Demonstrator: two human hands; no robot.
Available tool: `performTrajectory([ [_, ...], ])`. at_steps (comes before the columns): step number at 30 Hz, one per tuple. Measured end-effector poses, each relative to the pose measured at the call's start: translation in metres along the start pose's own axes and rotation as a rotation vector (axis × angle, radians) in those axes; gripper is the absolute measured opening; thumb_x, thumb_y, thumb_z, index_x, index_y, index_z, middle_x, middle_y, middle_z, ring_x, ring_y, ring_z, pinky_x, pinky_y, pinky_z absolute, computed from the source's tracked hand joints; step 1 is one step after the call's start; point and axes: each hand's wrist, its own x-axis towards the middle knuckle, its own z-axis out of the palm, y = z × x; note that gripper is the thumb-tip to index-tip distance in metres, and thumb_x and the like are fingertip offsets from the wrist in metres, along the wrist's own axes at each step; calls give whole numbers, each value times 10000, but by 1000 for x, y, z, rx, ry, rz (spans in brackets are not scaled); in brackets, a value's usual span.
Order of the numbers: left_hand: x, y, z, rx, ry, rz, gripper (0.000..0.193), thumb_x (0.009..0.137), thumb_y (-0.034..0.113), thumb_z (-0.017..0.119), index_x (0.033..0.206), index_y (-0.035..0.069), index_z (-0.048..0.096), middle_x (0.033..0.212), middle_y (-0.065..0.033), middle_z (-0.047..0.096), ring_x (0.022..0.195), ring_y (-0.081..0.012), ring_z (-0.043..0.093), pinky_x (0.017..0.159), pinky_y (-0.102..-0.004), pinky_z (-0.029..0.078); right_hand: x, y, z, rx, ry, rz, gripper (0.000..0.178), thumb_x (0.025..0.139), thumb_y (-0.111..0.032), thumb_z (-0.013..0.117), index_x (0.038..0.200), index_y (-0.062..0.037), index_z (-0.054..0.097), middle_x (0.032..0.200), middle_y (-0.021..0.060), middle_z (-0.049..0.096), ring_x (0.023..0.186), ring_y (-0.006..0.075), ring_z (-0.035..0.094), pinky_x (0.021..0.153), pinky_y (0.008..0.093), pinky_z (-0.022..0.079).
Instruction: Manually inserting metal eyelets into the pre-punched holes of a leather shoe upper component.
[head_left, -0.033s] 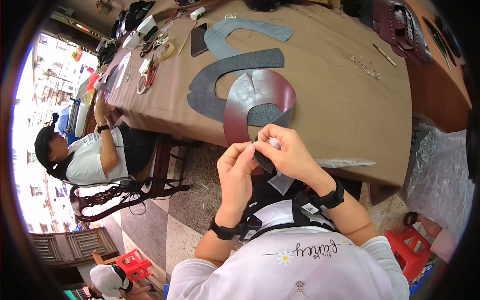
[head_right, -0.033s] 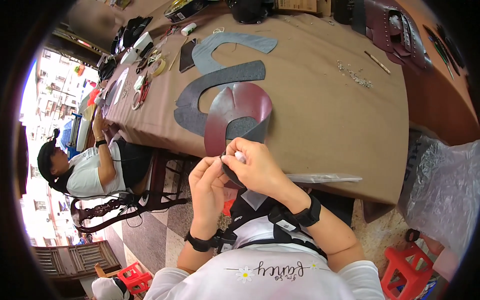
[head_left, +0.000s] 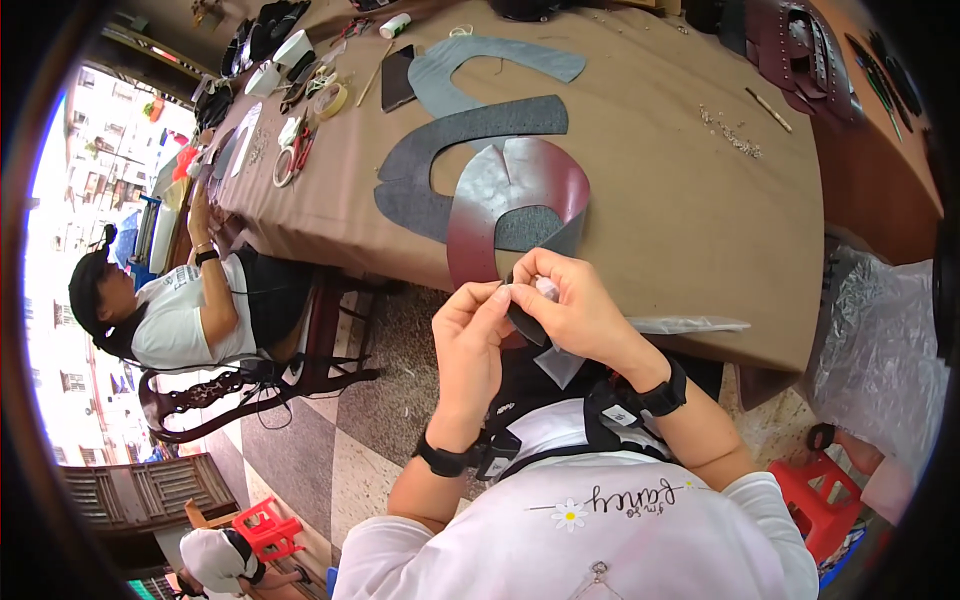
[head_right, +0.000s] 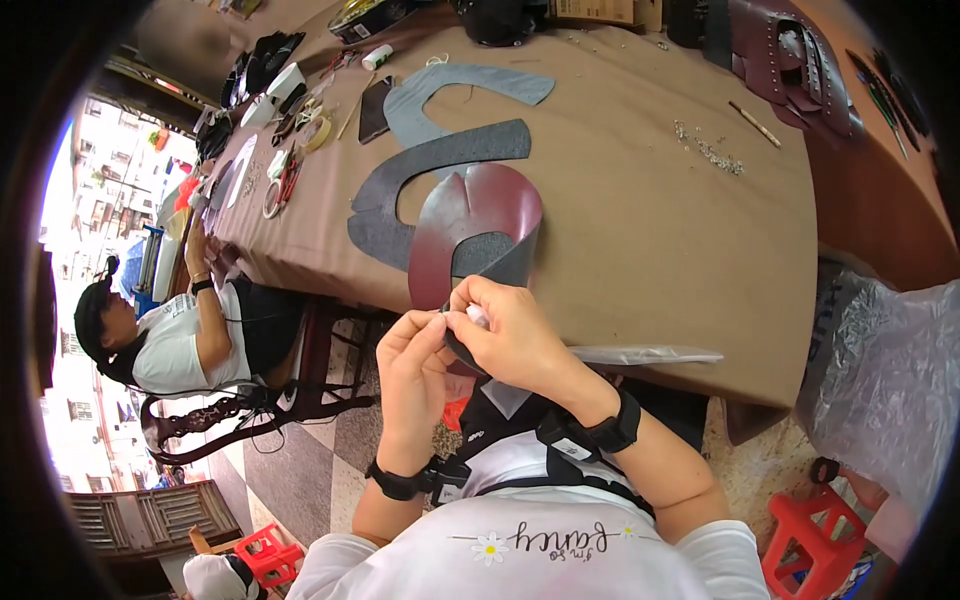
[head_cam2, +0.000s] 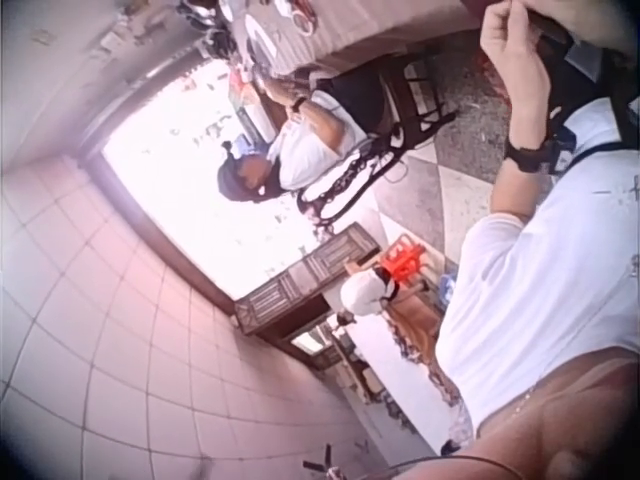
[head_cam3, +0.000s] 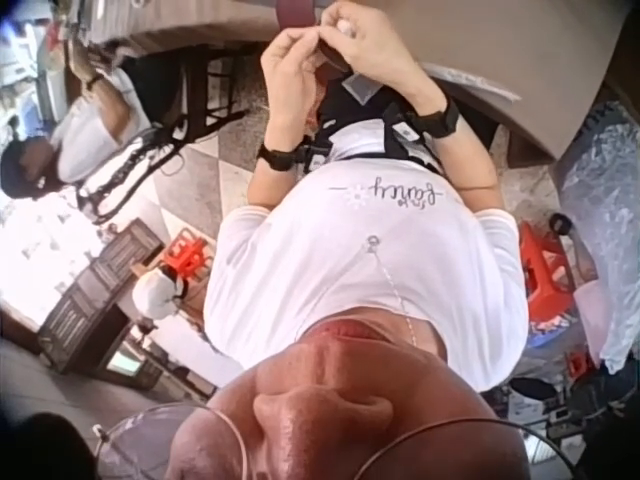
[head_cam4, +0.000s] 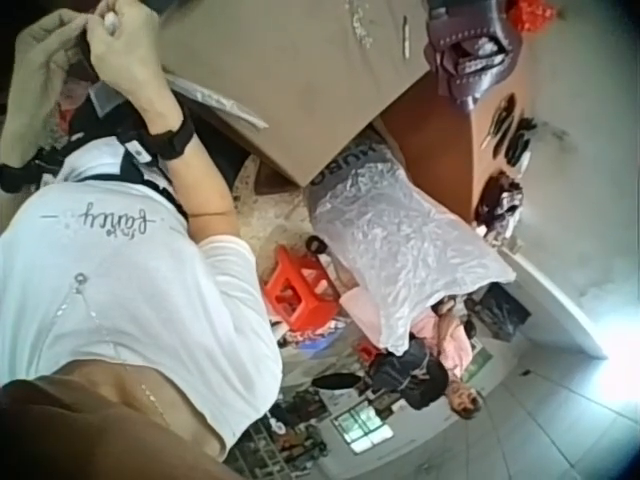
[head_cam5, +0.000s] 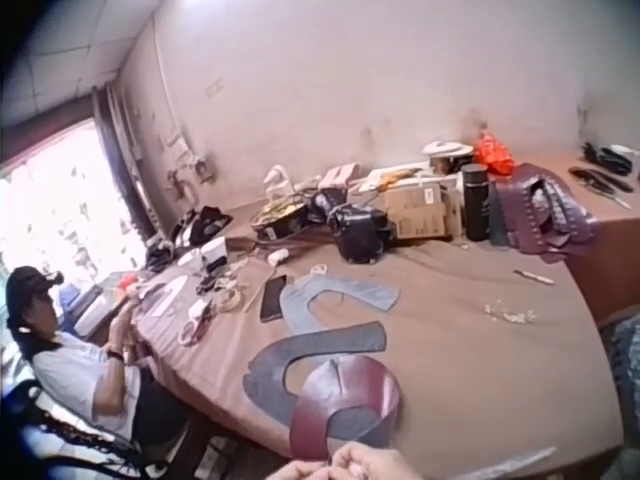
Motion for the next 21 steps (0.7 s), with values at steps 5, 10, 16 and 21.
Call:
performTrajectory([
  [5, 5, 11, -8, -124, -76, -53, 150, 869, 22, 542, 939, -63, 645, 871, -114, 661, 775, -152, 642, 758, -313, 540, -4, -4, -5, 60, -37, 42, 121, 845, -118, 602, 810, -8, 566, 629, 6, 536, 570, 44, 455, 497, 236, 388],
  [10, 4, 9, -3, -12, -61, -27, 161, 865, 7, 535, 931, -73, 657, 885, -115, 663, 785, -133, 628, 742, -293, 533, -7, -5, -3, 220, -15, 102, 140, 864, -141, 614, 807, -17, 581, 632, -10, 547, 548, 24, 458, 482, 218, 389],
  [16, -3, 1, 9, 511, 32, 264, 152, 847, -5, 549, 906, -63, 676, 893, -69, 657, 711, -85, 572, 625, -205, 464, -11, -4, 1, 36, 86, 220, 161, 853, -145, 631, 798, -7, 571, 594, 15, 537, 558, 45, 469, 488, 252, 380],
  [21, -1, 3, 3, 552, 12, 232, 126, 852, -10, 557, 892, -63, 664, 861, -75, 661, 729, -83, 571, 644, -206, 456, -16, 1, 0, -151, 63, -51, 124, 851, -76, 575, 813, 2, 486, 627, 135, 512, 545, 237, 507, 518, 349, 391],
])
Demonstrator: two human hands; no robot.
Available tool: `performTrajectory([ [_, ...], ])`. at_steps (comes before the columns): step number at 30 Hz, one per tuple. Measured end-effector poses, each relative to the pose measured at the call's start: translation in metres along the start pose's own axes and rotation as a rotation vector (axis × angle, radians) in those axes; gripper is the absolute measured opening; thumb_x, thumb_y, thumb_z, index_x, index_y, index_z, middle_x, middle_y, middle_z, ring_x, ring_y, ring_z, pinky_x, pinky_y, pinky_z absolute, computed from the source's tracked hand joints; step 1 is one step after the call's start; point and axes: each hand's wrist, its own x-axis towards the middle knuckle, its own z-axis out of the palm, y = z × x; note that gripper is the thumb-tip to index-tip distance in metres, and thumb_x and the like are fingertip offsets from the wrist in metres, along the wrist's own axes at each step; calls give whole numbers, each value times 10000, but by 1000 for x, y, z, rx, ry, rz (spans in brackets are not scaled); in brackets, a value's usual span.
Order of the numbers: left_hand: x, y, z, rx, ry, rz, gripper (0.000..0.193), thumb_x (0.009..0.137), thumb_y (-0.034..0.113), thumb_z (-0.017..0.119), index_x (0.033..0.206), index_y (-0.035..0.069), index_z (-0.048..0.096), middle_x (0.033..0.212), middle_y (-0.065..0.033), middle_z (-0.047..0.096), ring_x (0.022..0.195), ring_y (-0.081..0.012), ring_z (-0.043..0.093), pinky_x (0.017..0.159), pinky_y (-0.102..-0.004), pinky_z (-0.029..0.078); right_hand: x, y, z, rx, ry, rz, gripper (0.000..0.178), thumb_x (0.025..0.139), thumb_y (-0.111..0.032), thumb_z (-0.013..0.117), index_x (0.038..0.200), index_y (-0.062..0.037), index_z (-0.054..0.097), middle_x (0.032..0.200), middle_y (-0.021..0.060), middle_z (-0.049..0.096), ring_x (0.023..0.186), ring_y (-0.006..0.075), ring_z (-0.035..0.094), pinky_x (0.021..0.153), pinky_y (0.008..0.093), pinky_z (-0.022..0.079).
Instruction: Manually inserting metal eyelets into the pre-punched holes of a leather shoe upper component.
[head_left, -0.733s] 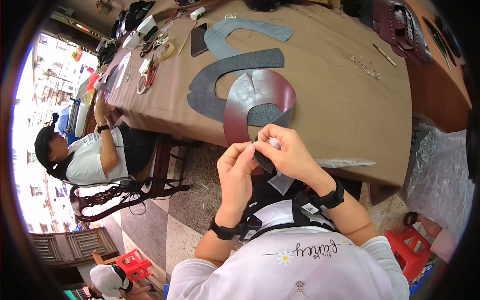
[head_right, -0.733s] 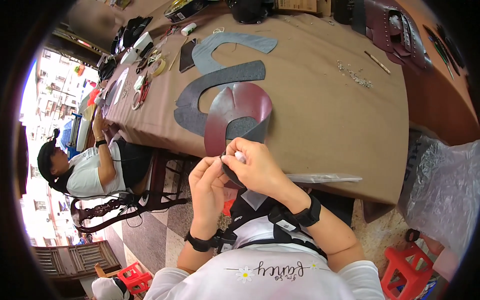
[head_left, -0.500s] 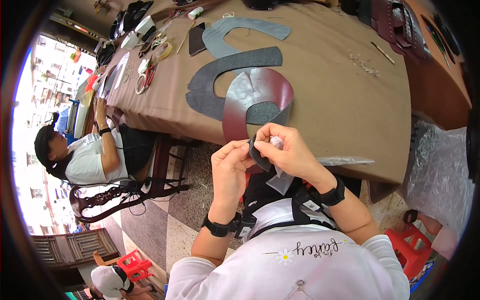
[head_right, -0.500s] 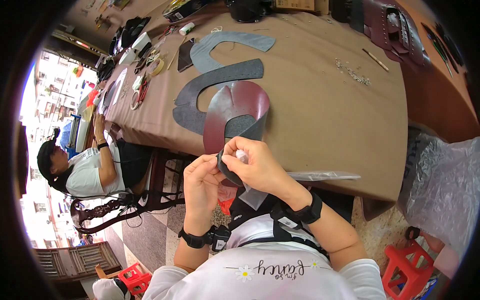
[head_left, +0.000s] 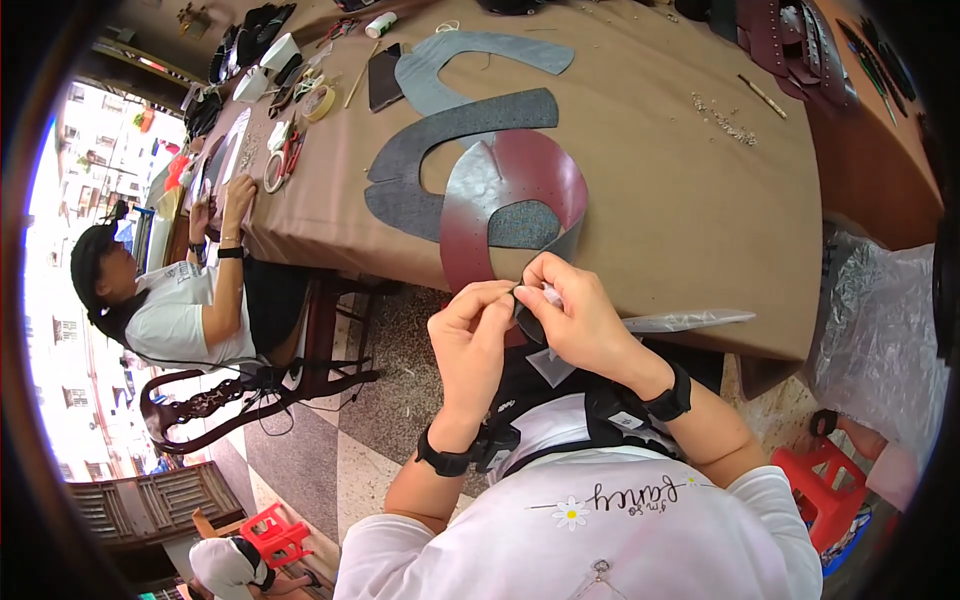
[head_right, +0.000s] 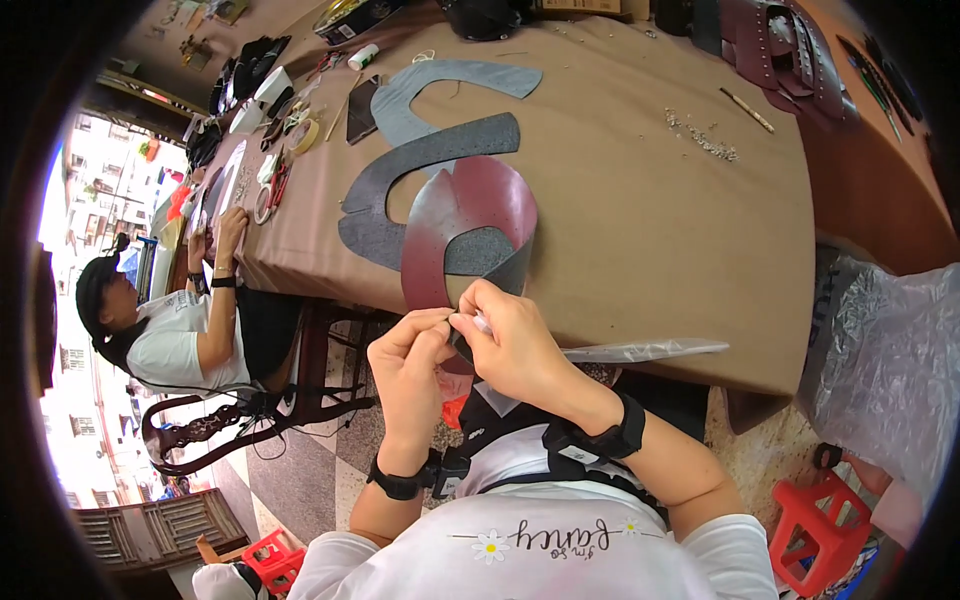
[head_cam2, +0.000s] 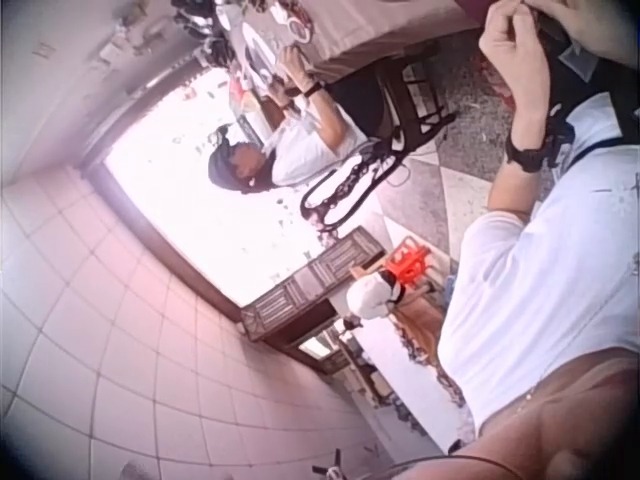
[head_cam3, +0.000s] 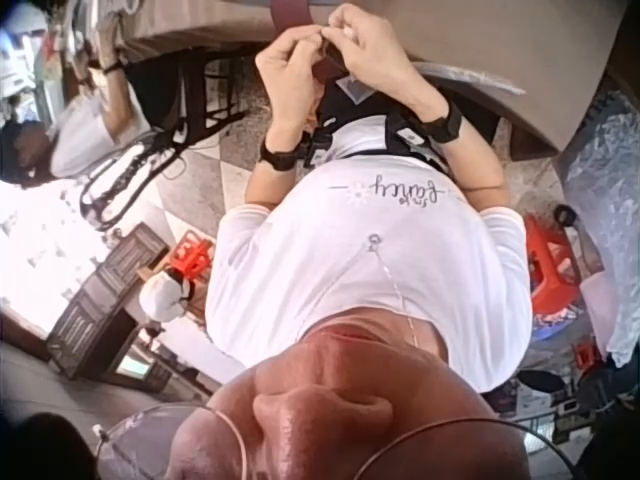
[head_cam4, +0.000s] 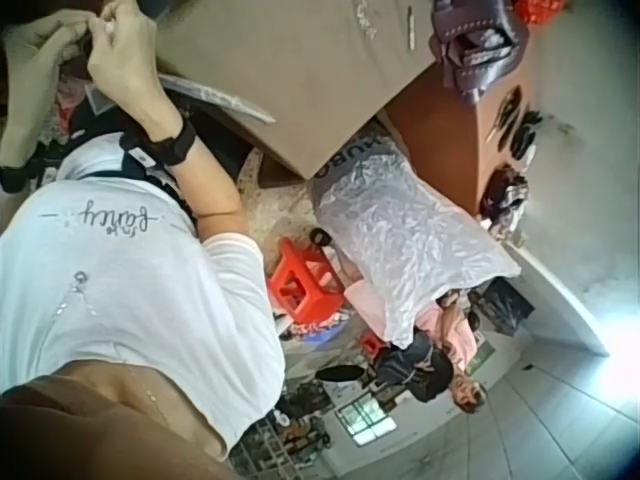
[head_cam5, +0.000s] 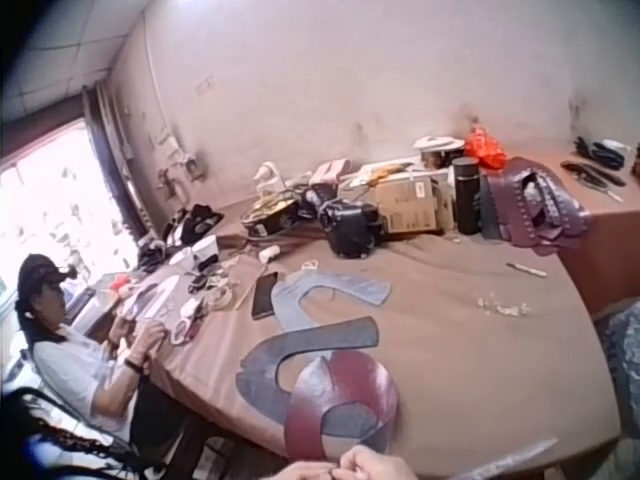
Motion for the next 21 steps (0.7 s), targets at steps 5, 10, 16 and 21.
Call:
performTrajectory([
  [5, 5, -10, -8, -458, 103, -215, 151, 851, -18, 510, 897, -103, 626, 839, -131, 650, 730, -155, 643, 672, -276, 552, -7, 3, -11, -213, 11, -136, 94, 847, -15, 526, 830, 1, 435, 723, 195, 524, 656, 401, 516, 569, 406, 406],
  [10, -5, -14, 1, -277, 231, -168, 146, 890, 33, 528, 932, -58, 634, 843, -84, 646, 741, -111, 626, 660, -222, 531, -9, -4, -23, -55, 78, 75, 176, 859, -102, 601, 822, 27, 486, 663, 181, 565, 615, 353, 585, 570, 398, 443],
  [16, -15, -15, 18, -34, 106, 24, 119, 922, 30, 505, 986, -24, 590, 909, -53, 623, 764, -60, 588, 617, -196, 481, 0, 5, -9, -109, 10, 235, 410, 823, -285, 685, 621, 26, 511, 523, 73, 452, 516, 90, 420, 453, 299, 354],
  [21, 1, -13, -29, -430, 296, 74, 98, 911, 38, 527, 956, -16, 595, 878, -52, 615, 750, -98, 577, 673, -227, 479, -3, 6, -45, -70, 206, 6, 314, 859, -195, 647, 644, 7, 540, 517, 3, 414, 532, 50, 346, 450, 267, 298],
])
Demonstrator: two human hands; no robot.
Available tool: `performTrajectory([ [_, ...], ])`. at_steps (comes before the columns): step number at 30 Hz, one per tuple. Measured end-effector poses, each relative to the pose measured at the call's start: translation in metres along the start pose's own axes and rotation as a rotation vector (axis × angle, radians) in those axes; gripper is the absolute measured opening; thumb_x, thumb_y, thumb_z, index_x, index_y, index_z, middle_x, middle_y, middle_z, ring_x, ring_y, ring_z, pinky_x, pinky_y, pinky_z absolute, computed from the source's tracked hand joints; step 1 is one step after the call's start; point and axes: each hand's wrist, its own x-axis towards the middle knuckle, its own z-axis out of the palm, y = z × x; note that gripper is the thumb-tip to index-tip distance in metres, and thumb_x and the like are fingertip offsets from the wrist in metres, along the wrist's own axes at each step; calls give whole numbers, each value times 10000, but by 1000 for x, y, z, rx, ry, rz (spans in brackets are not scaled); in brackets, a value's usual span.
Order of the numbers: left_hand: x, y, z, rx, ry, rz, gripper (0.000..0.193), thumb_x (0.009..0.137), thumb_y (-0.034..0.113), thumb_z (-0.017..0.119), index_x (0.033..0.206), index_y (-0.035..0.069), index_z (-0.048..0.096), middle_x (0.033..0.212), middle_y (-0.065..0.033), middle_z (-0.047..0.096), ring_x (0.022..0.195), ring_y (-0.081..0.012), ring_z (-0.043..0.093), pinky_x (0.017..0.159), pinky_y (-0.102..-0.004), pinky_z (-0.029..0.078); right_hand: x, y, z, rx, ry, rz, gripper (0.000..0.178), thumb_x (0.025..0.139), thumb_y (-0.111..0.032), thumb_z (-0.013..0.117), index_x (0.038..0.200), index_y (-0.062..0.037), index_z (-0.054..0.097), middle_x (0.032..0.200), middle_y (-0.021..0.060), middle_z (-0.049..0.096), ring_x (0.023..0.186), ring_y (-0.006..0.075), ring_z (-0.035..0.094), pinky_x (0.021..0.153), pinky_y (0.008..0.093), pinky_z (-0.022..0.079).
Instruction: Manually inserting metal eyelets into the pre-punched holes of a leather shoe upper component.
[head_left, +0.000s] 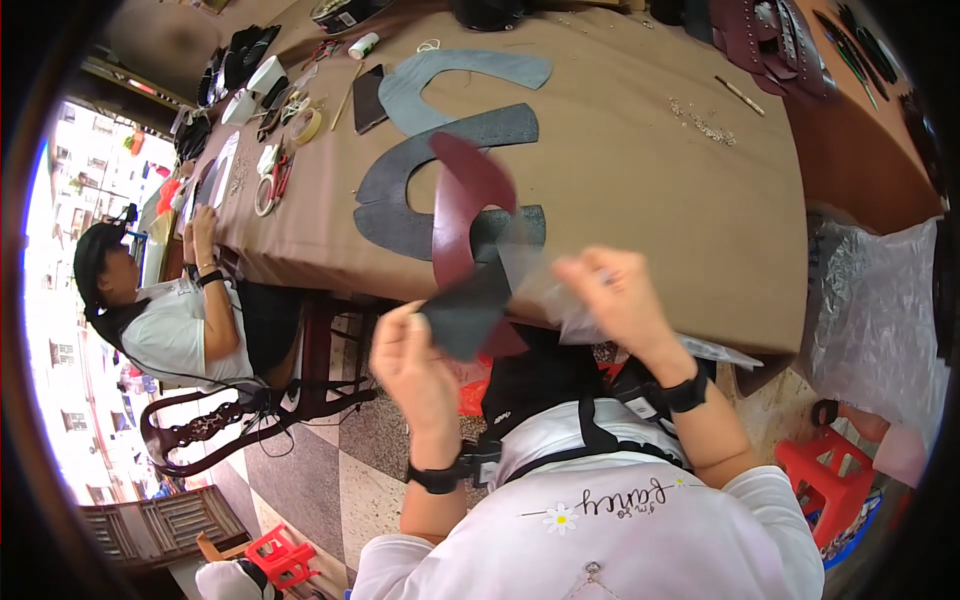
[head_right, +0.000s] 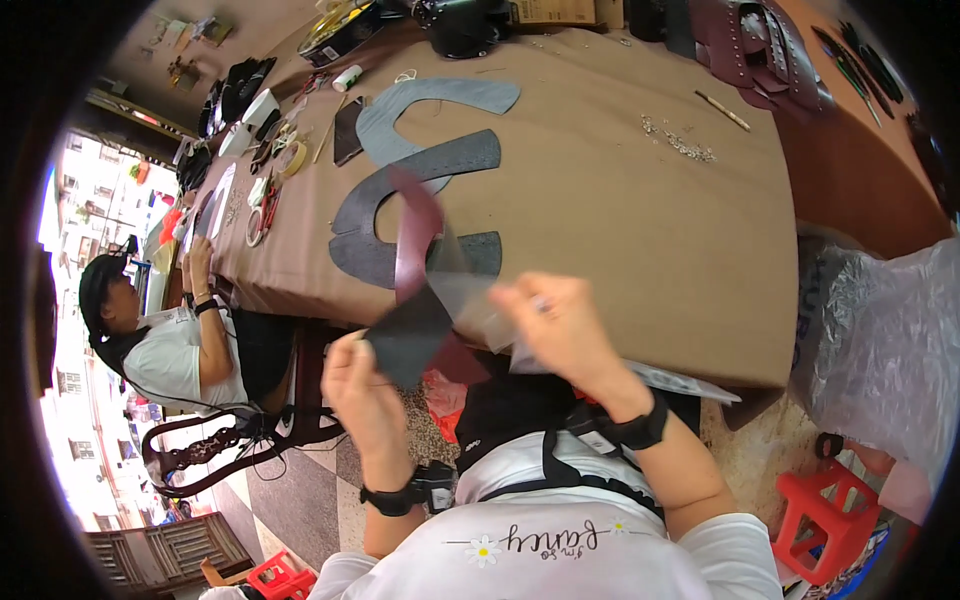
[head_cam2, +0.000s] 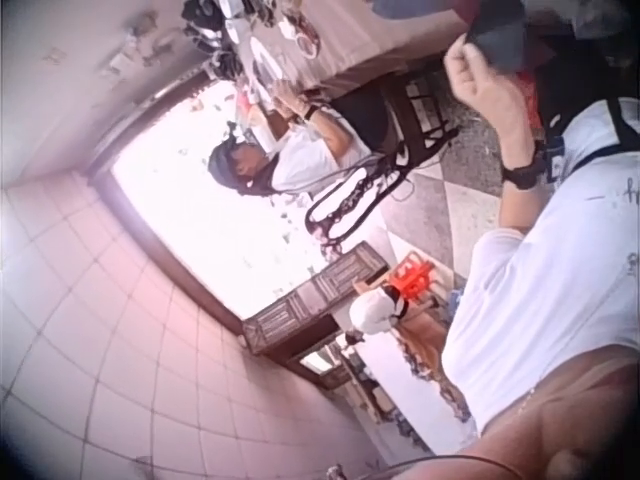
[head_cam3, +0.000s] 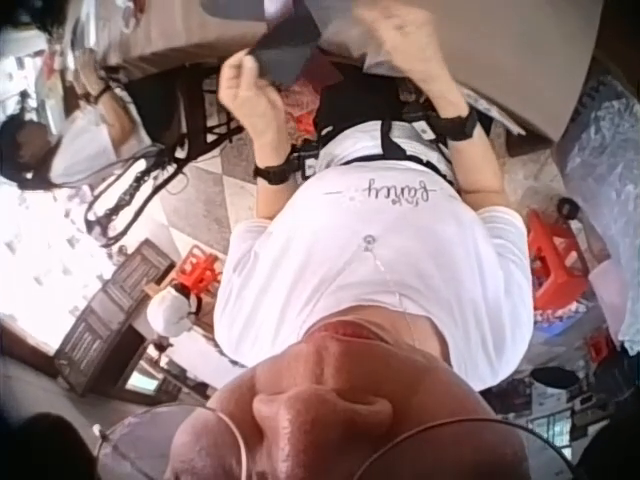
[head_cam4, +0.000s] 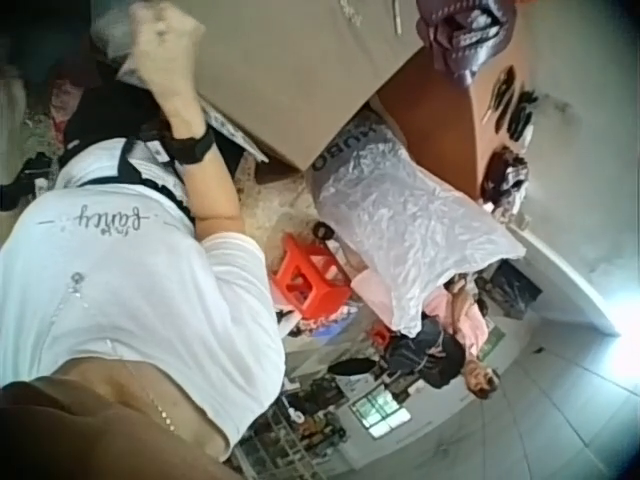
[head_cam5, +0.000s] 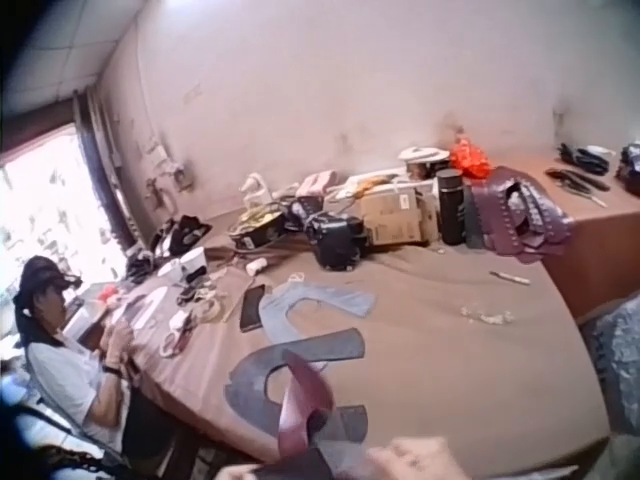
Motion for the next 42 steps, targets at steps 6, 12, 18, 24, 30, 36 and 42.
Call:
performTrajectory([
  [6, 27, 34, -63, 204, 19, -84, 113, 891, 21, 504, 948, -28, 588, 889, -75, 624, 772, -138, 608, 730, -260, 501, 20, -18, -58, 252, 194, -45, 319, 889, -126, 587, 601, -63, 465, 722, 2, 583, 605, 31, 404, 550, 208, 339],
  [12, 22, 15, -15, 707, -328, 275, 383, 744, 51, 657, 1098, -52, 555, 1045, -100, 616, 1016, -244, 570, 945, -330, 396, 30, -48, -4, 970, -140, -85, 196, 918, -108, 515, 743, -25, 547, 917, 154, 656, 842, 181, 612, 756, 309, 478],
  [18, 26, 33, 43, 587, -717, -122, 304, 730, 86, 730, 982, -40, 618, 824, -41, 646, 741, -71, 548, 670, -256, 472, 17, -76, 19, 929, -395, -62, 274, 943, -133, 513, 683, -63, 462, 694, 37, 587, 636, 97, 530, 571, 236, 411],
  [24, 56, 102, 6, 792, -961, 83, 129, 742, 31, 678, 845, -46, 668, 598, -97, 600, 536, -100, 556, 520, -243, 437, -2, -74, -53, -110, 42, -320, 252, 882, -189, 620, 732, -29, 495, 614, 15, 497, 548, 92, 467, 484, 253, 375],
  [30, 99, 159, -61, 566, -561, 193, 187, 781, 98, 652, 918, -29, 654, 775, -86, 667, 591, -147, 618, 549, -250, 476, -26, -58, -116, -813, -217, -430, 243, 767, -254, 700, 732, -17, 657, 587, 102, 504, 497, 249, 521, 472, 346, 398],
  [36, 118, 165, -61, 176, -337, -26, 206, 877, 68, 537, 1063, -15, 566, 900, -84, 632, 752, -190, 648, 650, -304, 556, -63, -68, -164, -50, -64, -146, 210, 632, -90, 667, 547, -3, 496, 839, 90, 570, 729, 157, 521, 622, 267, 388],
  [42, 93, 122, 4, 59, -648, -302, 252, 904, 58, 502, 1116, -77, 518, 972, -198, 639, 763, -273, 675, 669, -370, 586, -48, -51, -86, 415, -42, 23, 75, 664, 49, 451, 662, -26, 448, 804, 96, 605, 689, 117, 556, 605, 265, 441],
])
